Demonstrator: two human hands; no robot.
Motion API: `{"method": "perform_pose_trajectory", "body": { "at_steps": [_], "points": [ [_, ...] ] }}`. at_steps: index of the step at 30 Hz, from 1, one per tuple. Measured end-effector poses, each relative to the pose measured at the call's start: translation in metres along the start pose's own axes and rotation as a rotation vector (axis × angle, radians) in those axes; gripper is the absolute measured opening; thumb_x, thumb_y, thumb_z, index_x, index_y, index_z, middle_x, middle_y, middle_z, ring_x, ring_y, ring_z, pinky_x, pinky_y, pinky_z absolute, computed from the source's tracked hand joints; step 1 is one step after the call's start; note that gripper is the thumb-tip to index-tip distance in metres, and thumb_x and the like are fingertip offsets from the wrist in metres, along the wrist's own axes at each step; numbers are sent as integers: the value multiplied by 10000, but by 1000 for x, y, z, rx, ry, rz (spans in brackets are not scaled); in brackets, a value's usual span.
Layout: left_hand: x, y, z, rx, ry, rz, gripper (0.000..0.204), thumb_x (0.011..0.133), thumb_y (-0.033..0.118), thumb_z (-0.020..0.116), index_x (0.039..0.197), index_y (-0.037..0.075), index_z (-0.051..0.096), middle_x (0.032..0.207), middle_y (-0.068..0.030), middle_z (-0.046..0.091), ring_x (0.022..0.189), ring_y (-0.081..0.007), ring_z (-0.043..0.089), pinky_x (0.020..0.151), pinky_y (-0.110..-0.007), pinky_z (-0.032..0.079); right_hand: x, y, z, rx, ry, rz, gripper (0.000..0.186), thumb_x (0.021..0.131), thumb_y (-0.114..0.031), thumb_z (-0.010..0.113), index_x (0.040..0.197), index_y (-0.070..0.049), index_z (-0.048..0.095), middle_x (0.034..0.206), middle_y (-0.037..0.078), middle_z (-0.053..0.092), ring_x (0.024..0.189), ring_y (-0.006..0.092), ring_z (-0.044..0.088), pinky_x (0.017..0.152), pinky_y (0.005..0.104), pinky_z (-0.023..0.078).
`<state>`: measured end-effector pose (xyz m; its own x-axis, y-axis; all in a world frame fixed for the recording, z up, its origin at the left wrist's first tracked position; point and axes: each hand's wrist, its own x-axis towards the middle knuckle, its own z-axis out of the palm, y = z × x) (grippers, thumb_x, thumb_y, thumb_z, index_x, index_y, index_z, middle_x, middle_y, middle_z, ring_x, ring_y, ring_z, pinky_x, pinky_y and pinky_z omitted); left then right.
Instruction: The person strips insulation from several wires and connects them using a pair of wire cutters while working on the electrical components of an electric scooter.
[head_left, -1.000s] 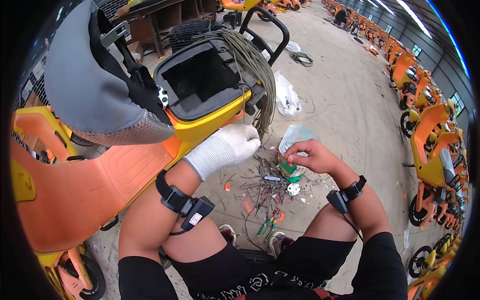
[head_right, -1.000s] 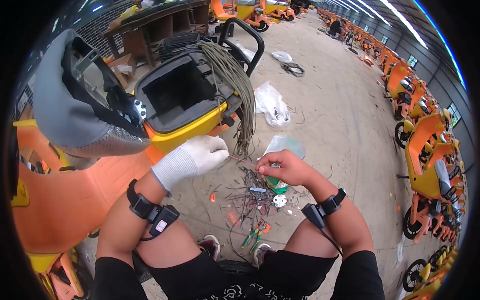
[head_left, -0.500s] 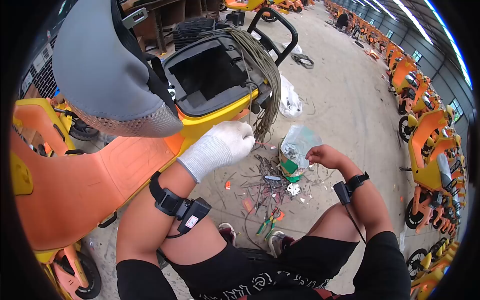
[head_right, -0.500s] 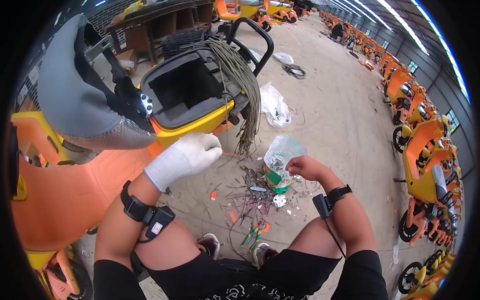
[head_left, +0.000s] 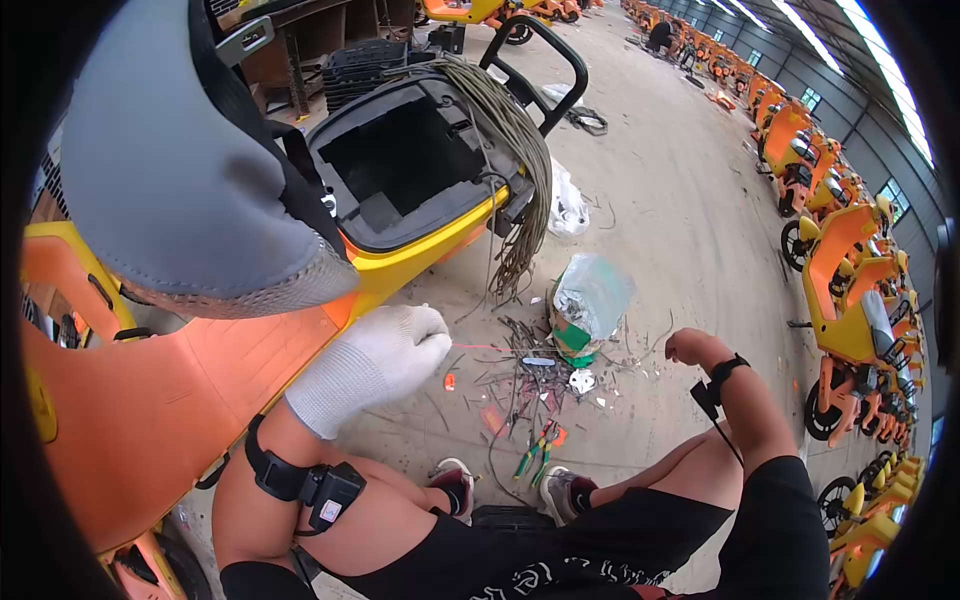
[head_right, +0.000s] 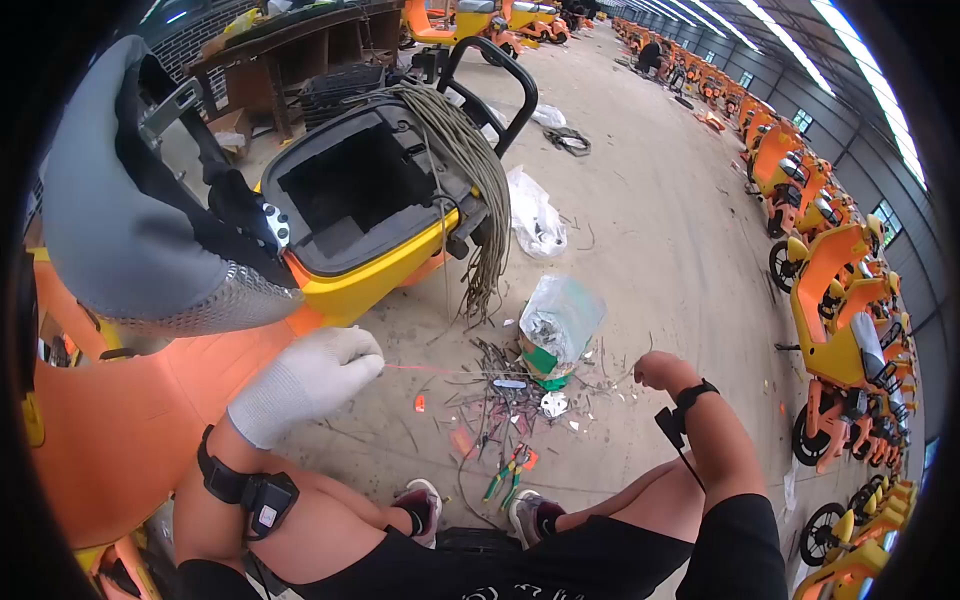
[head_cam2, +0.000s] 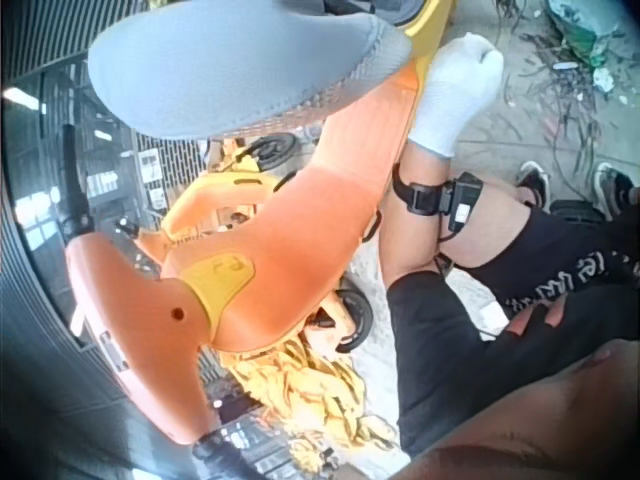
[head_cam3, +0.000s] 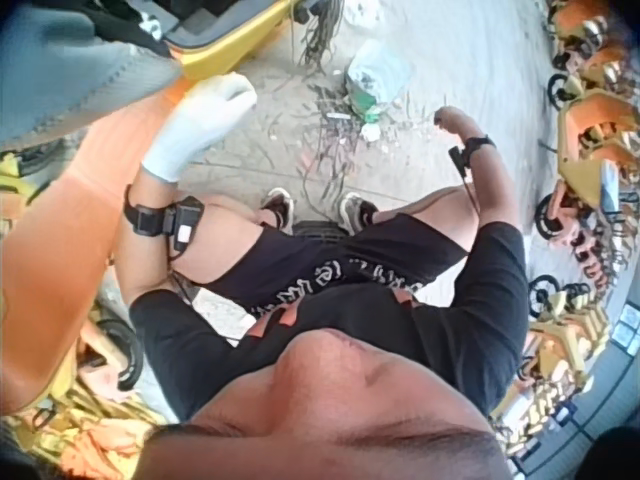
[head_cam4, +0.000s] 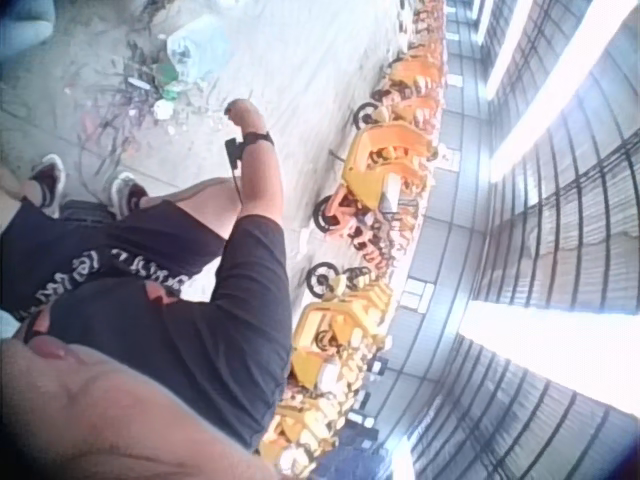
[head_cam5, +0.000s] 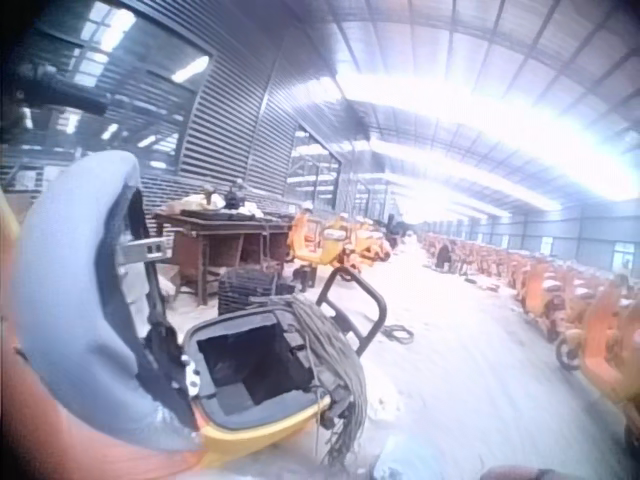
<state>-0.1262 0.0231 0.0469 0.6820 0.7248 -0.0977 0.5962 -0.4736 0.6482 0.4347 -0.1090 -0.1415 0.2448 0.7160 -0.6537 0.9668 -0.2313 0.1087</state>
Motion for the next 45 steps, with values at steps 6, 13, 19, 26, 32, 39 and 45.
{"method": "perform_pose_trajectory", "body": {
  "at_steps": [6, 13, 19, 26, 32, 39, 45],
  "points": [
    [-4, -13, -2, -36, -56, -56, 282, 916, 240, 523, 966, -12, 638, 802, -142, 603, 778, -246, 628, 729, -347, 490, 59, -60, 97, 37, 196, 262, 200, 831, -90, 596, 992, -46, 706, 1092, 192, 680, 1032, 373, 641, 856, 445, 532],
    [-16, -6, -16, -401, -105, -204, 247, 931, 198, 507, 994, 4, 647, 731, -34, 594, 658, -103, 556, 630, -249, 448, 106, -223, 328, 761, 70, -7, 356, 915, -356, 573, 930, -22, 694, 740, 131, 697, 635, 252, 681, 662, 391, 551],
    [-4, -13, -20, -662, -144, -254, 261, 944, 182, 480, 1064, 4, 627, 767, 0, 615, 673, -86, 553, 620, -219, 448, 75, -304, 373, 936, -148, 259, 668, 908, -524, 563, 1101, 113, 618, 1107, 326, 633, 1131, 436, 586, 936, 462, 478],
    [4, -24, -12, -706, -164, -231, 299, 938, 160, 470, 1141, -5, 613, 846, -8, 633, 696, -70, 546, 606, -221, 453, 119, -288, 394, 600, -141, -172, 364, 848, -318, 663, 944, 33, 674, 898, 210, 703, 875, 332, 698, 744, 419, 545],
    [27, -6, -7, -546, -191, -117, 329, 940, 280, 482, 1117, 52, 640, 770, 34, 561, 649, -60, 500, 567, -221, 420, 182, -230, 438, 1896, -625, 217, 242, 974, -237, 449, 805, -95, 551, 621, 42, 513, 575, 248, 549, 554, 429, 485],
    [34, 5, -1, -617, -56, -151, 322, 944, 313, 522, 1077, 47, 646, 705, 17, 557, 599, -90, 525, 553, -247, 441, 140, -277, 365, 1551, -493, 410, 431, 992, -417, 482, 956, -16, 636, 778, 75, 657, 650, 216, 628, 601, 356, 498],
    [27, 13, 5, -762, -147, -190, 335, 973, 276, 473, 1161, 39, 618, 753, -23, 634, 621, -112, 610, 557, -262, 485, 113, -264, 344, 1082, -363, -24, 322, 959, -318, 479, 940, -32, 626, 808, 110, 640, 707, 270, 638, 681, 407, 529]
  ]
}}
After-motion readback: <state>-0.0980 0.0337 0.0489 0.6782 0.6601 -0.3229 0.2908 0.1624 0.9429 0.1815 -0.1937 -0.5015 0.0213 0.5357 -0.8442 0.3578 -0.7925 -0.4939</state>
